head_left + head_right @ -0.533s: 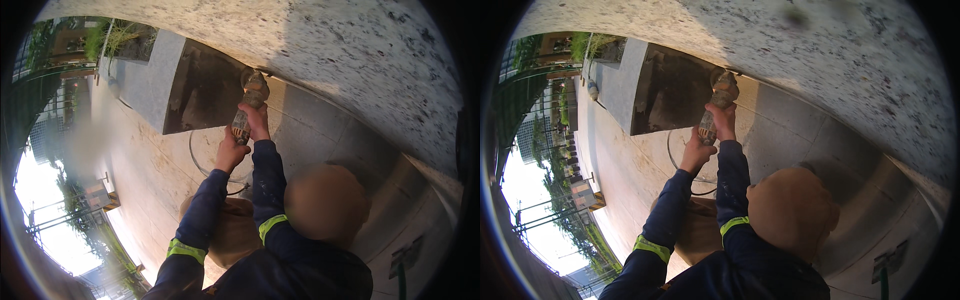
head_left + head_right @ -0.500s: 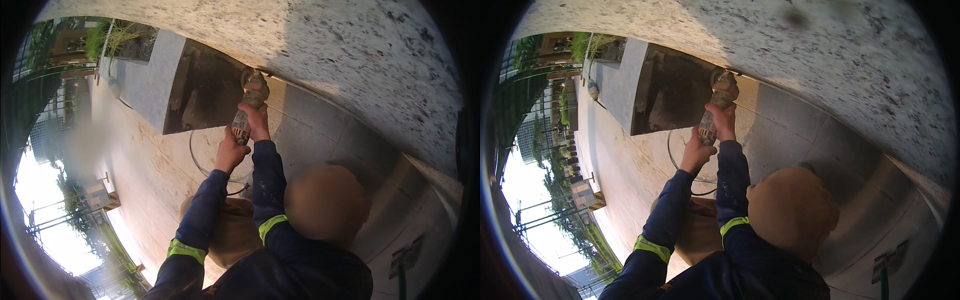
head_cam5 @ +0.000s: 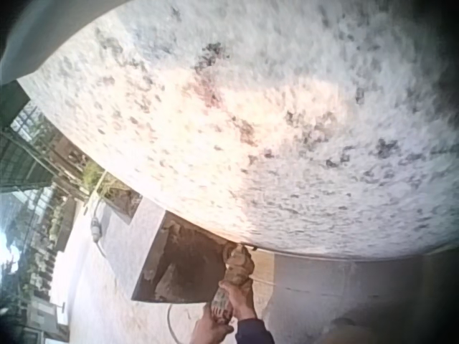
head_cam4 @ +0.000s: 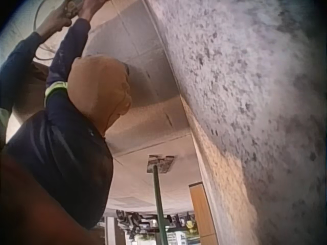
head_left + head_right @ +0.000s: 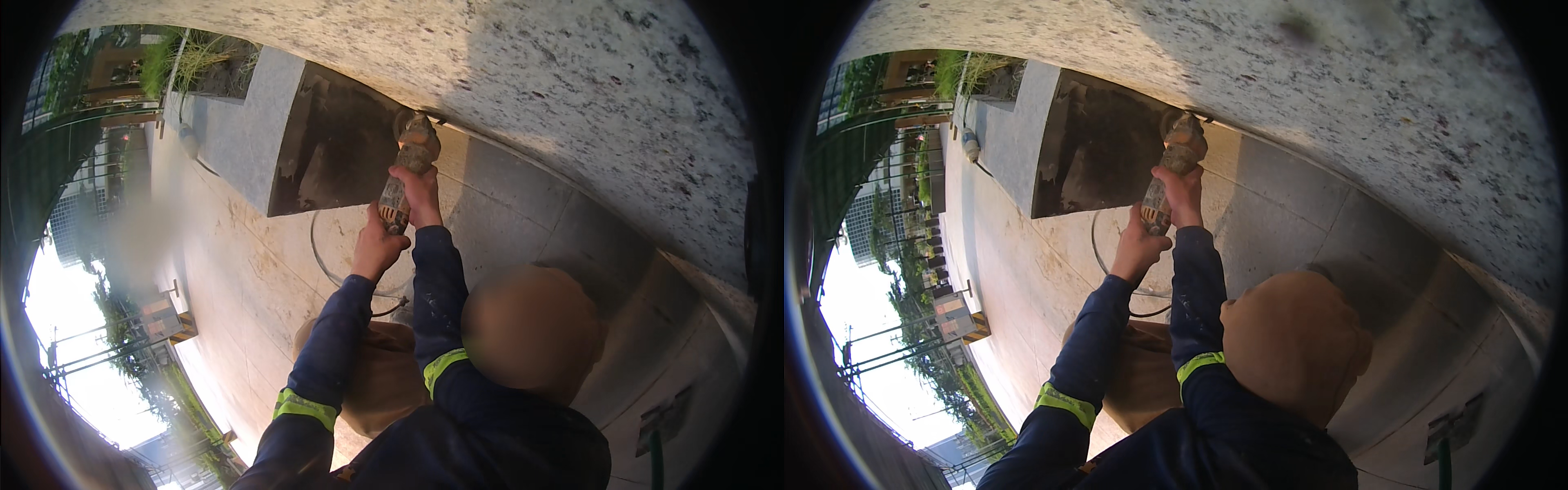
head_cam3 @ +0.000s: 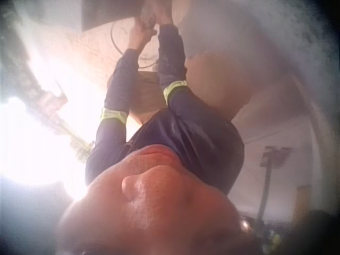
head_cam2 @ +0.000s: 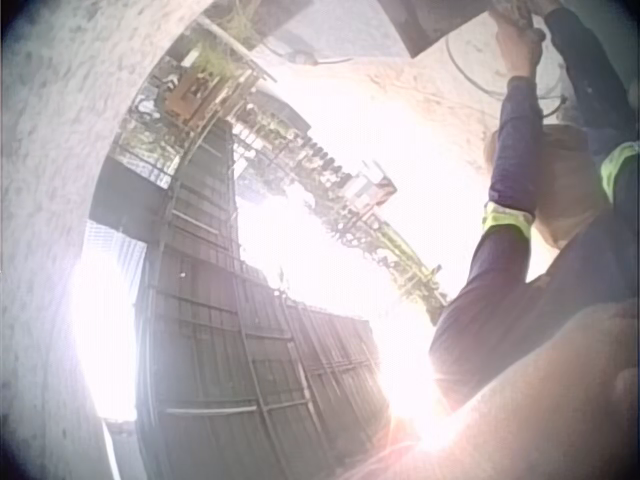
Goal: The person uses a handheld angle grinder to grind the edge of a concrete structure. The person holds the tool with both hands and moves it along the corner of the concrete, generating dust.
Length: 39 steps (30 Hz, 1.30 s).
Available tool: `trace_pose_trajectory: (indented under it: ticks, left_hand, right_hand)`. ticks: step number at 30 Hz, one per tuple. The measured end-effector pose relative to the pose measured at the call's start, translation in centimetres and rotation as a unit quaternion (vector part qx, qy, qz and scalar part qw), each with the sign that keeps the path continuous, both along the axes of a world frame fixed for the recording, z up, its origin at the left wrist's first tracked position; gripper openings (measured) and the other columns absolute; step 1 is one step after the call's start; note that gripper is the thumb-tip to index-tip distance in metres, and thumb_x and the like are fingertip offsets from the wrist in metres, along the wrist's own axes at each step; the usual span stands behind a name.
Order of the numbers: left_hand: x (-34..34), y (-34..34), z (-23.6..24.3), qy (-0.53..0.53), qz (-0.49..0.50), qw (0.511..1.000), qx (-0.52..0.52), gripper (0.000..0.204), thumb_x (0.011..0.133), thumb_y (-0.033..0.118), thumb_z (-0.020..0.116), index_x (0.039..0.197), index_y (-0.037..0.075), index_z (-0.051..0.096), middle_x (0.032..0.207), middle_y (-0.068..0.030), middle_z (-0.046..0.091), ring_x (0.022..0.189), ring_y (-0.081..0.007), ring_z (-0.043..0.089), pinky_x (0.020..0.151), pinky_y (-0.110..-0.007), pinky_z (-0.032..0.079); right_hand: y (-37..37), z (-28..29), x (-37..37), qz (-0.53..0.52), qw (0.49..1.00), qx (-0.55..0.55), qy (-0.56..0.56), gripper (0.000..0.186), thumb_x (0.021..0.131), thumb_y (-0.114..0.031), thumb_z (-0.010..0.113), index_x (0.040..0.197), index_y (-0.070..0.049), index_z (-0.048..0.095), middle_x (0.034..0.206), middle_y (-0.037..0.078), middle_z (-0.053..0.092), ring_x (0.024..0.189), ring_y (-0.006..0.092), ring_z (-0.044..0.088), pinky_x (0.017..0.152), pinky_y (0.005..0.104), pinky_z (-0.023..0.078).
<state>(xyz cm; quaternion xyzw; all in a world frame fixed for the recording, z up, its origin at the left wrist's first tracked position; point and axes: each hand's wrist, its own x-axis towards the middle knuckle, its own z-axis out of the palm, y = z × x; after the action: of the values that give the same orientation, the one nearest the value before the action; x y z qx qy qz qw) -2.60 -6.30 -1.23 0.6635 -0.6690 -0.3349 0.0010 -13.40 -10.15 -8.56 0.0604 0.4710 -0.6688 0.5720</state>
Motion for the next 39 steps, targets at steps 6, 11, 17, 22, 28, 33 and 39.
trace_pose_trajectory:
  ticks: [6,11,17,22,28,33,39]
  left_hand:
    - [-0.2,-0.1,0.4,0.000,-0.004,1.000,0.001,0.085,0.064,0.010,0.072,0.140,0.007,0.035,0.100,-0.0206,0.065,0.078,-0.0306,0.068,0.066,-0.038,0.054]
    - [-0.6,0.0,0.4,0.002,0.006,1.000,0.011,0.087,0.064,0.012,0.072,0.141,0.008,0.033,0.102,-0.0228,0.066,0.086,-0.0361,0.066,0.073,-0.042,0.053]
    - [-0.4,0.0,0.9,0.002,0.008,1.000,0.022,0.088,0.065,0.017,0.074,0.141,0.011,0.031,0.106,-0.0273,0.066,0.101,-0.0468,0.063,0.086,-0.048,0.051]
    - [-0.2,-0.1,1.3,0.014,0.009,1.000,0.020,0.088,0.064,0.017,0.074,0.141,0.010,0.032,0.107,-0.0272,0.066,0.102,-0.0464,0.063,0.086,-0.048,0.051]
    - [-0.4,-0.1,1.3,0.006,0.014,1.000,0.024,0.089,0.064,0.016,0.074,0.142,0.009,0.031,0.108,-0.0279,0.066,0.103,-0.0461,0.063,0.087,-0.047,0.050]
    - [-0.3,0.0,1.2,0.012,0.011,1.000,0.018,0.091,0.065,0.015,0.074,0.143,0.010,0.029,0.108,-0.0280,0.066,0.103,-0.0463,0.063,0.087,-0.047,0.051]
    - [-0.4,0.0,1.3,0.002,0.008,1.000,0.021,0.093,0.064,0.015,0.074,0.144,0.010,0.027,0.108,-0.0280,0.066,0.103,-0.0462,0.063,0.088,-0.047,0.051]
  right_hand:
    - [0.0,0.5,-0.2,0.005,1.000,-0.011,-0.008,0.066,0.071,-0.013,0.078,0.123,0.002,0.040,0.104,0.014,0.058,0.089,0.0234,0.063,0.075,0.0394,0.055]
    - [0.0,0.3,-0.4,-0.003,1.000,-0.007,0.002,0.063,0.072,-0.014,0.078,0.121,0.002,0.042,0.104,0.014,0.059,0.088,0.0230,0.064,0.074,0.0394,0.055]
    - [0.0,0.8,-0.3,0.005,1.000,0.004,0.019,0.064,0.071,-0.013,0.078,0.121,0.002,0.041,0.104,0.015,0.059,0.089,0.0226,0.064,0.073,0.0384,0.055]
    - [0.0,1.2,0.0,-0.012,1.000,-0.028,0.008,0.063,0.071,-0.014,0.078,0.121,0.002,0.041,0.102,0.014,0.060,0.085,0.0224,0.064,0.072,0.0376,0.055]
    - [-0.3,1.1,-0.1,-0.008,1.000,-0.008,0.020,0.061,0.071,-0.013,0.077,0.119,0.002,0.041,0.099,0.014,0.060,0.085,0.0217,0.064,0.072,0.0380,0.055]
    - [-0.4,0.7,0.0,-0.010,1.000,-0.020,0.020,0.061,0.071,-0.012,0.078,0.119,0.001,0.042,0.102,0.014,0.059,0.087,0.0217,0.063,0.073,0.0381,0.055]
    - [-0.3,1.2,-0.1,-0.017,0.999,-0.033,0.018,0.063,0.071,-0.011,0.077,0.122,0.000,0.041,0.105,0.013,0.058,0.088,0.0219,0.063,0.074,0.0377,0.054]
